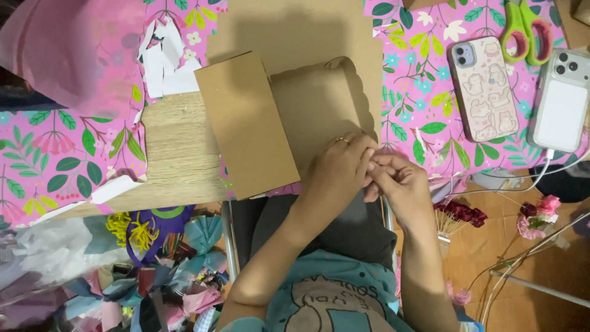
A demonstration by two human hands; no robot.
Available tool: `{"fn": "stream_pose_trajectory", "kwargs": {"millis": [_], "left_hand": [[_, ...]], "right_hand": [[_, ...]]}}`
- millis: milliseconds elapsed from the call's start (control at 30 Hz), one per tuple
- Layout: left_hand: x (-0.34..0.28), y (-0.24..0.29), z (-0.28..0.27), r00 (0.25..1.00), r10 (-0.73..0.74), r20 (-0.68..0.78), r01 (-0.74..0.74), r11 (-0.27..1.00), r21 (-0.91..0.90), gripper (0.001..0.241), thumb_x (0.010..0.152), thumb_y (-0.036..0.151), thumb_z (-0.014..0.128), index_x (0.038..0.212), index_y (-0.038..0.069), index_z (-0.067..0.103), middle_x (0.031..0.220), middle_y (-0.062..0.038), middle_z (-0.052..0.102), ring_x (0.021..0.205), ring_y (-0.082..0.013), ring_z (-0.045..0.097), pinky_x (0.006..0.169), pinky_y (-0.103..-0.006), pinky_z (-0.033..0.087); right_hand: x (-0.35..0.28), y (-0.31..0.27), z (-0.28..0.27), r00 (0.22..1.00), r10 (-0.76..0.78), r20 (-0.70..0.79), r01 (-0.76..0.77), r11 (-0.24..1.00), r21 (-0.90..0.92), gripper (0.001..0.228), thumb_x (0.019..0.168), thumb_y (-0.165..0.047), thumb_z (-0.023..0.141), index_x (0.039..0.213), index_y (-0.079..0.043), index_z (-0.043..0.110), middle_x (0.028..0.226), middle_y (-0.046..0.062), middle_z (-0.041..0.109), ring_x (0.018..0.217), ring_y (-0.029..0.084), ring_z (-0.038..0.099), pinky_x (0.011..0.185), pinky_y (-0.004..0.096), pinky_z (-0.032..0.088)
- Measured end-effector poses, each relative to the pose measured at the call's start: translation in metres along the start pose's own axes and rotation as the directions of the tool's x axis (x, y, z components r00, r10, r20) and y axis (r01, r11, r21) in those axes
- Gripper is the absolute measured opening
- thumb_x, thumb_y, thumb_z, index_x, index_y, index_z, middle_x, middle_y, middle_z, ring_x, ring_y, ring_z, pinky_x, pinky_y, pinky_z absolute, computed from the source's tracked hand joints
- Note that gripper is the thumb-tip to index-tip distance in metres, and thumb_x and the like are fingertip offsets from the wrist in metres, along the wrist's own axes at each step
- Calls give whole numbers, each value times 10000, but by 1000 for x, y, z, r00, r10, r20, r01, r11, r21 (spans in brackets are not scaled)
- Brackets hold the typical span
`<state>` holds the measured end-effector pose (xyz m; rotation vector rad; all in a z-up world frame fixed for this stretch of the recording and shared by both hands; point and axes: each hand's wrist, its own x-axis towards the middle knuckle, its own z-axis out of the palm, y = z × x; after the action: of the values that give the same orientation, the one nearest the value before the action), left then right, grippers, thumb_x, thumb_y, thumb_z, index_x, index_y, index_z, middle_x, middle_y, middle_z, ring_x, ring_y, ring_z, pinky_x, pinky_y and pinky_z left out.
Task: The person assembles a flat-packed cardboard box by hand. They fold the side flaps, interlock the tabs, and secure the bottom to form a rectangular box with scalloped edges.
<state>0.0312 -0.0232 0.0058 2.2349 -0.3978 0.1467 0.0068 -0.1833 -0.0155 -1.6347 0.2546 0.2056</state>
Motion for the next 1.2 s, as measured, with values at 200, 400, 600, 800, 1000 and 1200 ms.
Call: {"fn": "stream_pose_trajectory", "kwargs": {"millis": [200,400,600,800,1000,1200], "left_hand": [[0,1,-13,986,-158,58,166,965,-201,160,1046,184,517,1052,103,654,742,-87,626,723,-304,704,646,-401,574],[-2,13,-34,991,-130,-14,119,946,-301,154,1040,151,553,1045,108,700,748,-58,668,726,-249,705,646,-328,583],[-11,25,-53,984,-137,-114,72,891,-448,119,1026,147,623,1077,134,730,991,-74,663,916,-285,710,791,-403,602],[-17,26,-59,969,7,-249,-108,913,-393,170,997,112,668,1142,144,752,914,-41,644,967,-256,629,974,-406,474],[-24,22,-56,954,26,-300,-163,882,-441,253,990,-2,633,1174,125,751,907,-39,644,936,-242,601,1029,-422,440],[-29,24,-52,935,23,-353,-173,901,-399,253,953,-9,663,1137,134,762,838,-17,628,900,-230,615,1080,-494,453]], "right_hand": [[-4,-13,16,999,9,-49,-4,994,111,179,929,-26,696,1042,112,673,612,170,635,374,196,604,356,284,502],[-11,-6,22,993,97,-65,-63,912,405,187,931,-65,708,1043,78,666,525,114,540,345,167,544,342,257,473],[-17,-5,26,999,0,-42,22,854,520,195,948,-121,693,1039,46,651,519,105,525,359,150,537,382,254,456],[-23,-7,29,992,-111,-65,129,857,499,180,949,-101,700,1016,60,656,633,207,645,450,226,652,432,305,542],[-33,-17,34,978,-208,-35,192,809,556,187,950,-114,727,937,29,608,680,170,629,568,212,672,508,338,615],[-37,-14,35,945,-314,-88,320,838,442,166,980,-76,682,903,37,589,657,173,618,559,233,690,517,317,614]]}}
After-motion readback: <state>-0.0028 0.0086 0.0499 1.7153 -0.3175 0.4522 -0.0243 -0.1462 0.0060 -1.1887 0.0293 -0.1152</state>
